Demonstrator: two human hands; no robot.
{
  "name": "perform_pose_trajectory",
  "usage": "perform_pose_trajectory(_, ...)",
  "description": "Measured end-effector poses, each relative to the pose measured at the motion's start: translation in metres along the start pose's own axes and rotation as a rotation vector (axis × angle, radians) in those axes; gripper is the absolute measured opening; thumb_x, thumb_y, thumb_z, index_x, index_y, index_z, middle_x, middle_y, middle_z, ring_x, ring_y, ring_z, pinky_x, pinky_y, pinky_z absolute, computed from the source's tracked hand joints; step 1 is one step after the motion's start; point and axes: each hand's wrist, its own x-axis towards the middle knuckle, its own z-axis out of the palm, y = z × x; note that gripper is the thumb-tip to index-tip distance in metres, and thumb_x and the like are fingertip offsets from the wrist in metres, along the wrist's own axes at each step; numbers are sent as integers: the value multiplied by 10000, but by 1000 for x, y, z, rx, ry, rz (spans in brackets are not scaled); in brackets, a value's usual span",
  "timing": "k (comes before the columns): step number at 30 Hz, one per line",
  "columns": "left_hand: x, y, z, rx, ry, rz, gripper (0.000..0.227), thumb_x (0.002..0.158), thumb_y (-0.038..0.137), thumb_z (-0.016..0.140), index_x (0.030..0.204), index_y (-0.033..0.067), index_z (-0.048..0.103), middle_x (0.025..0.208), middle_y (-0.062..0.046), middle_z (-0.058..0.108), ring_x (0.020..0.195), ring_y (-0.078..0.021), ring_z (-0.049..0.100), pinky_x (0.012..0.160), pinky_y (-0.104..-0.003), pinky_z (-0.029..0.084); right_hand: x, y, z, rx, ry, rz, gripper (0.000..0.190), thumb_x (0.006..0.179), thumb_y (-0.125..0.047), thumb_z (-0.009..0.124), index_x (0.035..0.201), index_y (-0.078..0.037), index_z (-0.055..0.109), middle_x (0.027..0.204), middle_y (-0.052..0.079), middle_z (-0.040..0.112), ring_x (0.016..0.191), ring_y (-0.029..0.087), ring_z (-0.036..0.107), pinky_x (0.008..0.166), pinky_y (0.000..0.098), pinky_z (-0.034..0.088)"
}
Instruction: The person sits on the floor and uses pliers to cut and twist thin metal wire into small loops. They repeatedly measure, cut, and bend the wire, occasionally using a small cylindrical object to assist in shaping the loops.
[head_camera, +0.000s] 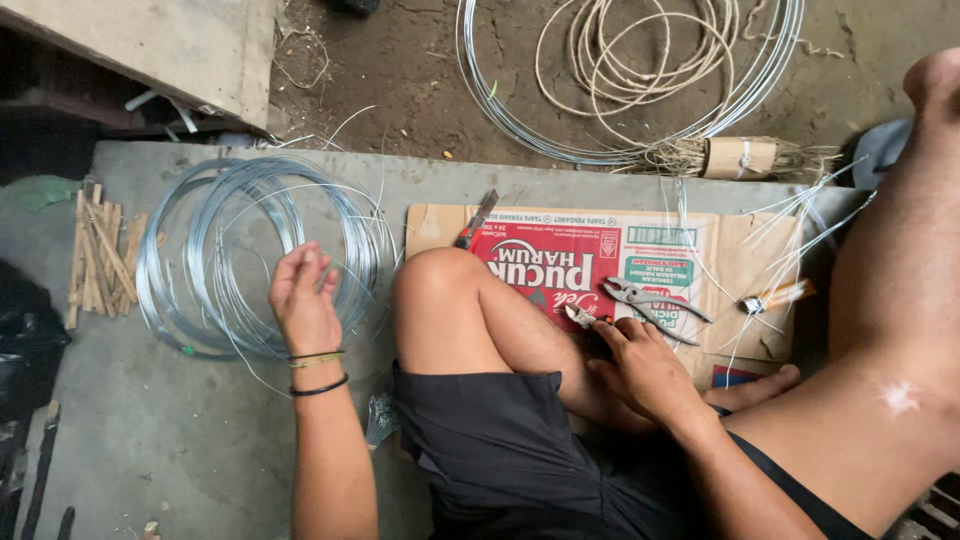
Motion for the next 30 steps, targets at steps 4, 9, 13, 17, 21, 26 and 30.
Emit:
perform_pose_trajectory(4,24,-19,-58,140,216,49,168,981,157,686,1141,109,673,1062,18,664,942,-79,616,771,-237,474,2,4,3,-4,15,-11,606,803,-303,737,1352,-99,583,1169,179,641,1073,383,610,940,451,489)
perform_pose_trajectory(9,62,-34,-92,19,241,26,391,957,114,662,1336,174,584,1112,29,619,1045,-144,581,901,-378,478,2,5,5,-17,-53,65,568,833,-320,717,1349,-119,590,1144,157,652,1075,361,611,953,435,493)
perform_pose_trajectory(13,105,-12,-122,-129,248,6,535,975,124,603,1475,266,472,1279,33,568,1234,-218,572,1078,-529,458,5,7,2,9,1,16,543,829,-311,720,1315,-91,617,1102,172,660,1098,376,602,957,447,487)
perform_pose_trajectory(17,141,30,-147,-379,168,37,444,1055,145,571,1488,128,475,1383,-85,577,1274,-301,599,1148,-514,489,7,10,3,22,40,-17,529,820,-309,727,1283,-69,635,1105,189,658,1093,394,599,948,457,485)
perform_pose_trajectory(21,129,62,-147,-97,-6,141,388,1105,150,558,1455,-11,513,1326,-137,612,1163,-240,645,1024,-406,570,10,11,4,17,-8,28,523,830,-322,721,1292,-91,638,1102,180,660,1091,382,606,951,449,489)
perform_pose_trajectory(26,105,82,-107,451,-188,201,333,1076,47,695,1383,-53,611,1188,-88,671,991,-144,672,865,-284,567,10,12,4,-14,-42,58,511,846,-343,719,1283,-91,638,1098,173,663,1076,374,610,953,443,495)
perform_pose_trajectory(30,98,99,-84,83,-202,141,338,1060,44,717,1375,1,599,1123,-71,673,841,-111,618,738,-253,525,8,12,4,32,32,2,521,829,-320,722,1277,-68,635,1119,185,662,1085,387,603,937,451,493)
